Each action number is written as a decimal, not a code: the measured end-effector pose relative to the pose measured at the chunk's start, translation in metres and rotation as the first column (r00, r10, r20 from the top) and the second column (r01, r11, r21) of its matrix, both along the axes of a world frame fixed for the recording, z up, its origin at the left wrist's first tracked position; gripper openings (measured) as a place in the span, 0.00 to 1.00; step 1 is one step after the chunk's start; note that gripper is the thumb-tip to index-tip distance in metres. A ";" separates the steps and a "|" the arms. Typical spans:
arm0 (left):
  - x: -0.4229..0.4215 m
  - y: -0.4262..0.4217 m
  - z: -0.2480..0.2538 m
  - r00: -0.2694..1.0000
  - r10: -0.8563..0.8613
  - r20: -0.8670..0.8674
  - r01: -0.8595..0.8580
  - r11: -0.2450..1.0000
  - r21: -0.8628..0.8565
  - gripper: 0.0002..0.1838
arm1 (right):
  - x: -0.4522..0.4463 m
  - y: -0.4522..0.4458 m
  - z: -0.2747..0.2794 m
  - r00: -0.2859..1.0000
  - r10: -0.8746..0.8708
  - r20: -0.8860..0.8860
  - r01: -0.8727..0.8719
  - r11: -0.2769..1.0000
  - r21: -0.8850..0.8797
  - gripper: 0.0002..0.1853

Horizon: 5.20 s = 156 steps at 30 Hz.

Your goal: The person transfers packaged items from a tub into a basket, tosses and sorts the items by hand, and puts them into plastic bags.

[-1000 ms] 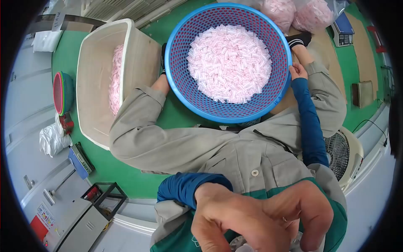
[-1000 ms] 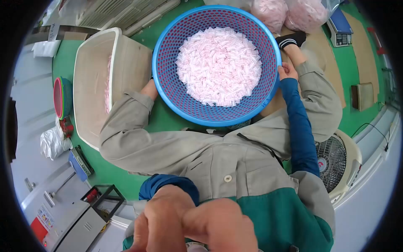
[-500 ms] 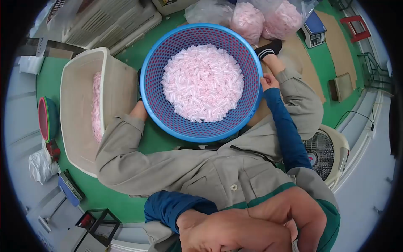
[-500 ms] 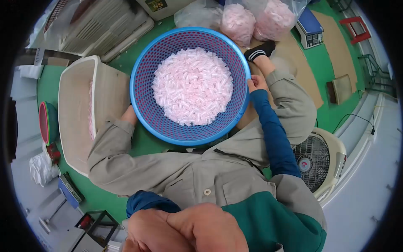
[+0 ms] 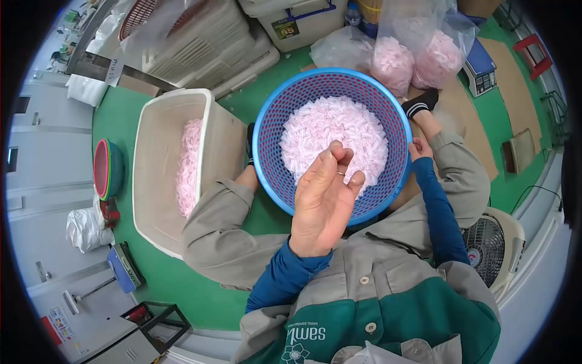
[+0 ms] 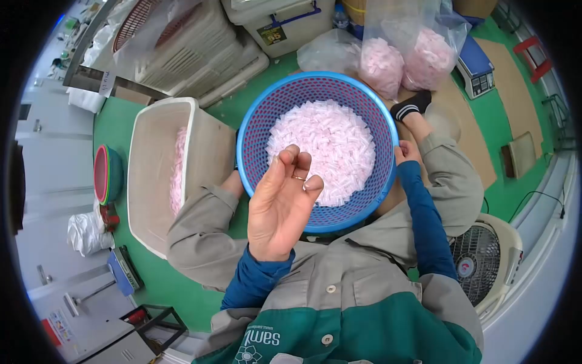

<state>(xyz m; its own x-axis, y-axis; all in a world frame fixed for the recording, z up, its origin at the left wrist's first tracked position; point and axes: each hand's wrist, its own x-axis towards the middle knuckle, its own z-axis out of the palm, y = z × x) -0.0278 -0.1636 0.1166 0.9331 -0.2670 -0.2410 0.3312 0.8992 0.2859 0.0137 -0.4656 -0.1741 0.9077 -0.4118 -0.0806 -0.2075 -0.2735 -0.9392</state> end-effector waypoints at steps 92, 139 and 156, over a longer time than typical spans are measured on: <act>-0.006 -0.026 -0.033 0.997 -0.002 0.074 -0.015 0.971 0.237 0.09 | -0.024 0.172 0.267 0.856 0.279 0.434 -0.487 0.715 0.501 0.09; -0.051 0.298 -0.015 0.778 -0.424 -0.463 -0.179 -0.857 0.484 0.27 | 0.007 -0.191 0.076 0.635 0.080 -0.768 -0.763 0.224 -0.607 0.22; 0.027 0.065 0.216 0.348 -0.510 0.787 -0.586 0.536 0.607 0.14 | 0.012 -0.151 0.099 0.705 -0.027 -0.709 -0.668 0.313 -0.675 0.16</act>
<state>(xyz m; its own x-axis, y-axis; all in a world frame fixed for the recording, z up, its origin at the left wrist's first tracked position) -0.0013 -0.0990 0.3324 0.6578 -0.4570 0.5987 -0.6208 0.1212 0.7745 0.0256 -0.6163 -0.0755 0.8952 -0.2297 -0.3818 -0.1888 -0.9717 0.1420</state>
